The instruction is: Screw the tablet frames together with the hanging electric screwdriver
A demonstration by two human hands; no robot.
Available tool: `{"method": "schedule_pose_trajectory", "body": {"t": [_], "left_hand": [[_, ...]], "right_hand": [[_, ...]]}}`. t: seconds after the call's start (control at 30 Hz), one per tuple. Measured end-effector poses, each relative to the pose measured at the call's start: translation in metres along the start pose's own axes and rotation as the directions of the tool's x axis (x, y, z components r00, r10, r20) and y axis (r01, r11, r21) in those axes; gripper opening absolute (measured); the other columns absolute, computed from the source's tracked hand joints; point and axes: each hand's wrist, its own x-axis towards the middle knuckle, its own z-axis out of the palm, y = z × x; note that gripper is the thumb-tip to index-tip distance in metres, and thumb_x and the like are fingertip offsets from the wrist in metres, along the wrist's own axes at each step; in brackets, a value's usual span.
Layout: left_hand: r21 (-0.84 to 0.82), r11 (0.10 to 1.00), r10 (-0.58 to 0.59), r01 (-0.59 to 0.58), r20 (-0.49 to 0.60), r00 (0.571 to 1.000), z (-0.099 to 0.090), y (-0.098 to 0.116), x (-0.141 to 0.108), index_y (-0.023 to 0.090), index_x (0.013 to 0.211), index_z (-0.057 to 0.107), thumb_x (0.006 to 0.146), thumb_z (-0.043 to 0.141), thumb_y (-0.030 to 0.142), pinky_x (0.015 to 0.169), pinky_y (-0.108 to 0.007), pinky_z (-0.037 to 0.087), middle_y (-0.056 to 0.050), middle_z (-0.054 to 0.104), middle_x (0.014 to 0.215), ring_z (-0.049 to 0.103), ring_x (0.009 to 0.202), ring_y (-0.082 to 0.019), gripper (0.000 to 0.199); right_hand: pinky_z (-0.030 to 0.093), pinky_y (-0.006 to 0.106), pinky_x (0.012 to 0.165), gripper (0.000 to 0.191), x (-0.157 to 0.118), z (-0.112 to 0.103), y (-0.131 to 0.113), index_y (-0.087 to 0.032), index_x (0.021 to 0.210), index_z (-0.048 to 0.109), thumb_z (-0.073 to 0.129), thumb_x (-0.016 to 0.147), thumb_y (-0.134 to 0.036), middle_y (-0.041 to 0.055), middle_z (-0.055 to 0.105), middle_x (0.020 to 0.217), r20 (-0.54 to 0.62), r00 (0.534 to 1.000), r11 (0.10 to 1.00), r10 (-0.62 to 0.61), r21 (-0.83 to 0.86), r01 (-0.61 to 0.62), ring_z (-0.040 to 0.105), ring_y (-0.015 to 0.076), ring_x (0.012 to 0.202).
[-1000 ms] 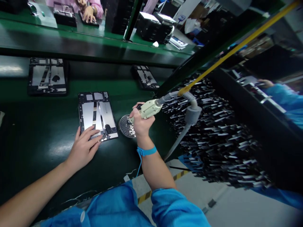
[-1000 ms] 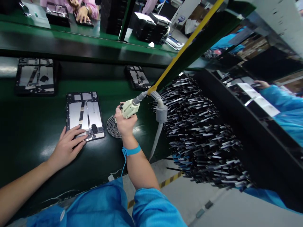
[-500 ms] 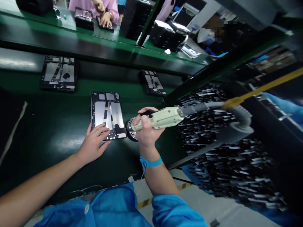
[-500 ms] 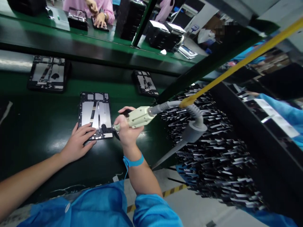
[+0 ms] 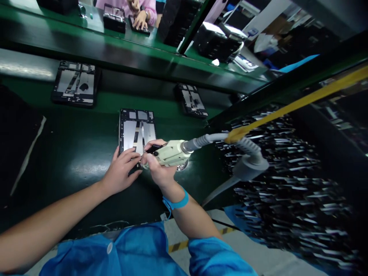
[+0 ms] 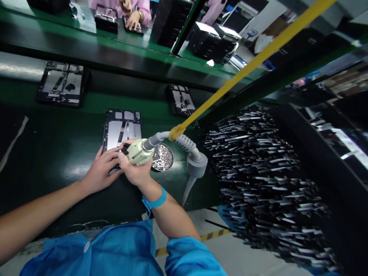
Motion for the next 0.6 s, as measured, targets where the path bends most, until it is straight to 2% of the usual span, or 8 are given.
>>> {"method": "schedule_pose_trajectory", "body": {"t": [0.2,0.43,0.53,0.6], "left_hand": [[0.019,1.000,0.003,-0.003,-0.004,1.000,0.005,-0.006,-0.002,0.023,0.133,0.062,0.098,0.059,0.030,0.125,-0.063,0.015,-0.011,0.062,0.140,0.047,0.142,-0.031,0.036],[0.039,0.998,-0.055,0.054,0.010,0.998,0.010,-0.002,-0.003,0.027,0.130,0.065,0.094,0.063,0.025,0.124,-0.065,0.020,-0.010,0.064,0.139,0.050,0.140,-0.031,0.036],[0.092,0.994,-0.059,0.059,0.003,0.998,0.008,-0.005,0.007,0.028,0.129,0.065,0.098,0.060,0.026,0.122,-0.066,0.024,-0.009,0.067,0.134,0.050,0.141,-0.029,0.032],[0.149,0.986,-0.073,0.076,-0.022,0.997,0.005,-0.015,0.028,0.027,0.127,0.066,0.098,0.061,0.026,0.122,-0.066,0.024,-0.008,0.068,0.131,0.050,0.140,-0.028,0.030]], "right_hand": [[0.061,0.033,0.070,0.022,-0.002,0.001,-0.001,-0.021,0.106,0.062,0.071,0.086,-0.028,0.0037,0.068,0.097,0.013,0.999,0.996,0.041,-0.077,-0.040,0.066,0.0141,0.071],[0.057,0.028,0.063,0.025,-0.003,0.000,0.010,-0.022,0.110,0.062,0.069,0.087,-0.021,0.0043,0.065,0.101,0.097,0.995,0.999,0.000,-0.045,0.005,0.064,0.0121,0.070],[0.056,0.026,0.059,0.024,0.004,-0.005,0.006,-0.023,0.110,0.063,0.069,0.088,-0.019,0.0030,0.065,0.101,0.030,0.999,1.000,-0.024,0.010,0.023,0.062,0.0098,0.063],[0.055,0.026,0.056,0.021,0.010,-0.012,0.000,-0.023,0.109,0.063,0.069,0.089,-0.022,0.0025,0.065,0.098,-0.060,0.998,0.997,-0.035,0.072,0.040,0.062,0.0099,0.059]]}}
